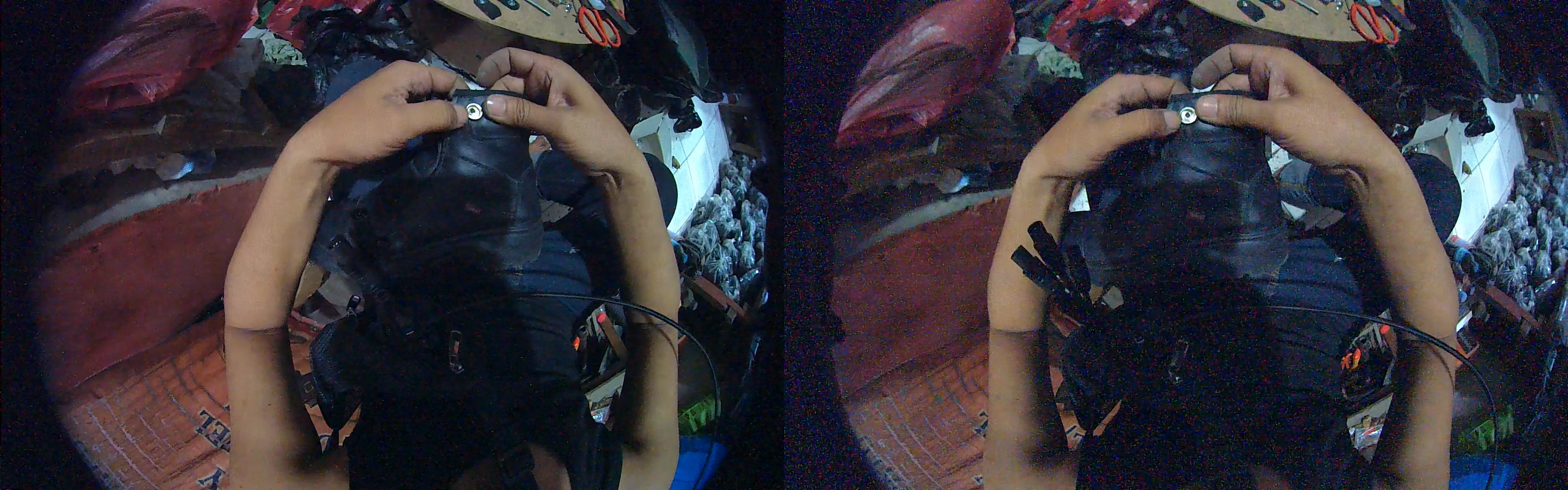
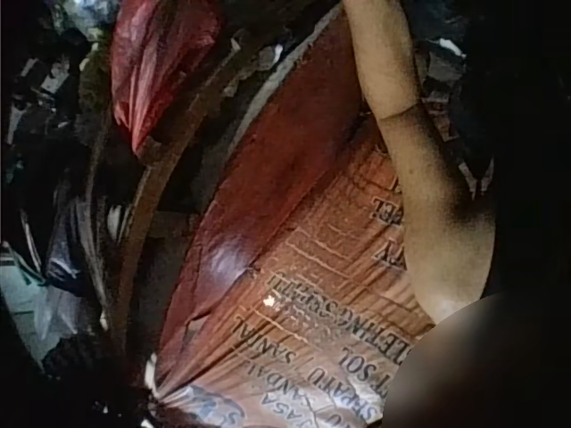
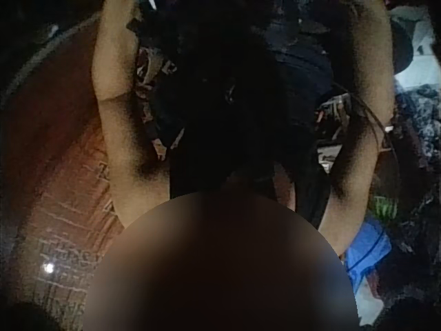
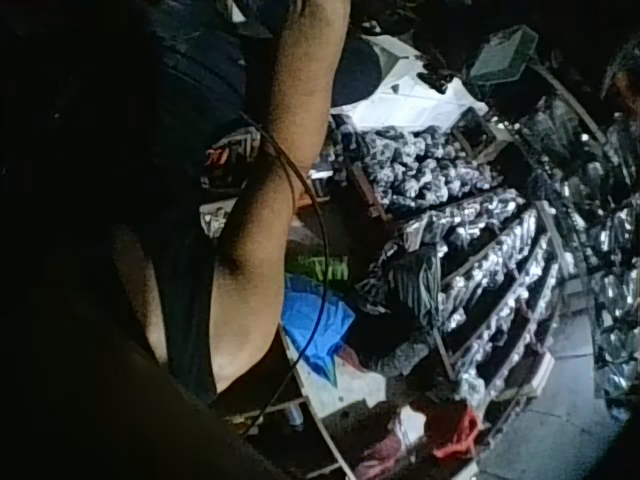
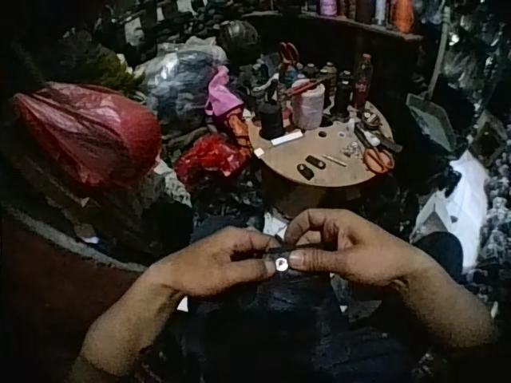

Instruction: The person repairs a black leather shoe by installing a metal eyelet. They use a hammer to tap the eyelet into place, then use pliers to crimp and secure it. The person repeatedly inspects the eyelet and adjusts the shoe during the process.

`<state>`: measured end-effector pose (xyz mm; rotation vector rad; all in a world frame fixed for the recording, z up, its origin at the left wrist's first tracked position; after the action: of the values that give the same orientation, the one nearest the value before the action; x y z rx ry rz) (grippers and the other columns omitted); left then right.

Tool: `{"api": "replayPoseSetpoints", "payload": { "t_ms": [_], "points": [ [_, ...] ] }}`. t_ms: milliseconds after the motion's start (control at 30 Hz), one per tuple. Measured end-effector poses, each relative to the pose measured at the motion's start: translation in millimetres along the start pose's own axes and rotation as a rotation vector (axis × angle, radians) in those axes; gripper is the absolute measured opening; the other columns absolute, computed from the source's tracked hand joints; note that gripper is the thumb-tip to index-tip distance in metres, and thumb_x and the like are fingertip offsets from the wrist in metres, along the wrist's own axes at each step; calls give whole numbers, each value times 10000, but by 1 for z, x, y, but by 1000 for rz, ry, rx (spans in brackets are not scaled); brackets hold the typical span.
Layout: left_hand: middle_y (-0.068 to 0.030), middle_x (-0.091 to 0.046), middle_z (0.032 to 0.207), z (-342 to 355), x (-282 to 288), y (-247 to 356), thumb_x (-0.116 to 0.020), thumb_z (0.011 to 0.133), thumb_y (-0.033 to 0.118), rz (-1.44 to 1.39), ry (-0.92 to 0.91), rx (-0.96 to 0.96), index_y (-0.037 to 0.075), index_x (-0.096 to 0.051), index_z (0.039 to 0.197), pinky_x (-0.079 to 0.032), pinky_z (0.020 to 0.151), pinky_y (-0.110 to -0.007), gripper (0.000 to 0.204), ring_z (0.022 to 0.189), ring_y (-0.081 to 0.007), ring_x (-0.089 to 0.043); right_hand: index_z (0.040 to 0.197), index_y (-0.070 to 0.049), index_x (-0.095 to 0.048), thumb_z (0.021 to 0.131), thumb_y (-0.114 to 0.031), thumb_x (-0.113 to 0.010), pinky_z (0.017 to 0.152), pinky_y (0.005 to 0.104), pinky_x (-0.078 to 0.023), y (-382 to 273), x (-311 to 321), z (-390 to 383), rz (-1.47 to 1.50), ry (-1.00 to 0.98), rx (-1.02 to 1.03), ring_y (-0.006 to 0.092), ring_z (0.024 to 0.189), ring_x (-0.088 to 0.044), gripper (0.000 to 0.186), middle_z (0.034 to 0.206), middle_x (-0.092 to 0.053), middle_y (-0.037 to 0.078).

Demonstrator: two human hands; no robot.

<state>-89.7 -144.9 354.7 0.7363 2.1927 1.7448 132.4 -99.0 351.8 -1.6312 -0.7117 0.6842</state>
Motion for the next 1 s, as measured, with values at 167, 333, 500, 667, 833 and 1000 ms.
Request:
{"api": "replayPoseSetpoints", "payload": {
  "t_ms": [167,333,500,667,833,1000],
  "points": [
    [-16,-668,1015,-6,-4,3,-711,881,193,76,42,-26,-4,-688,1138,-451,893,-270,325,965,-118,-588,1168,8,-588,928,-187,-733,763,194,-474,-3,3,-4,23,-36,-15,42,836,-597,342,891,-661,-19],
    [-31,-630,1037,-8,-8,6,-712,875,195,128,58,-118,6,-686,1123,-429,913,-286,312,1008,-135,-556,1165,10,-587,924,-185,-739,719,189,-469,-10,1,-7,81,-58,-33,29,804,-588,346,868,-653,-28],
    [-30,-598,996,-11,-8,6,-705,876,229,106,33,-128,11,-682,1098,-419,884,-290,312,976,-140,-536,1155,9,-585,922,-178,-738,724,186,-471,-12,0,-7,47,-71,-41,28,808,-588,335,857,-649,-26],
    [-77,-648,971,-10,-9,4,-698,905,199,158,81,-209,-3,-699,1103,-452,865,-310,284,963,-149,-570,1158,8,-584,925,-172,-733,736,190,-477,-12,0,-6,52,-86,-43,33,821,-596,330,869,-654,-19],
    [-30,-582,992,-11,-8,4,-709,881,223,109,51,-124,9,-680,1115,-423,877,-284,319,977,-139,-534,1173,9,-583,931,-175,-729,753,200,-488,-11,0,-7,53,-72,-43,43,835,-608,337,897,-667,-4],
    [-23,-589,1018,-9,-6,4,-713,888,208,105,27,-77,11,-677,1134,-432,885,-281,317,990,-134,-544,1109,-89,-573,885,-262,-755,482,118,-354,-4,-2,-3,7,-28,-14,-43,687,-535,337,842,-650,-80]
  ]
}}
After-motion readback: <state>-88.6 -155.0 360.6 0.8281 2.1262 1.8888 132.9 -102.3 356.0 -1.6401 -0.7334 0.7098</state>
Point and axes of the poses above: each hand's wrist, its own z-axis towards the middle knuckle, its own x-axis out of the back of the hand, y = z × x, the point moved 1 cm from there along z, towards the middle knuckle
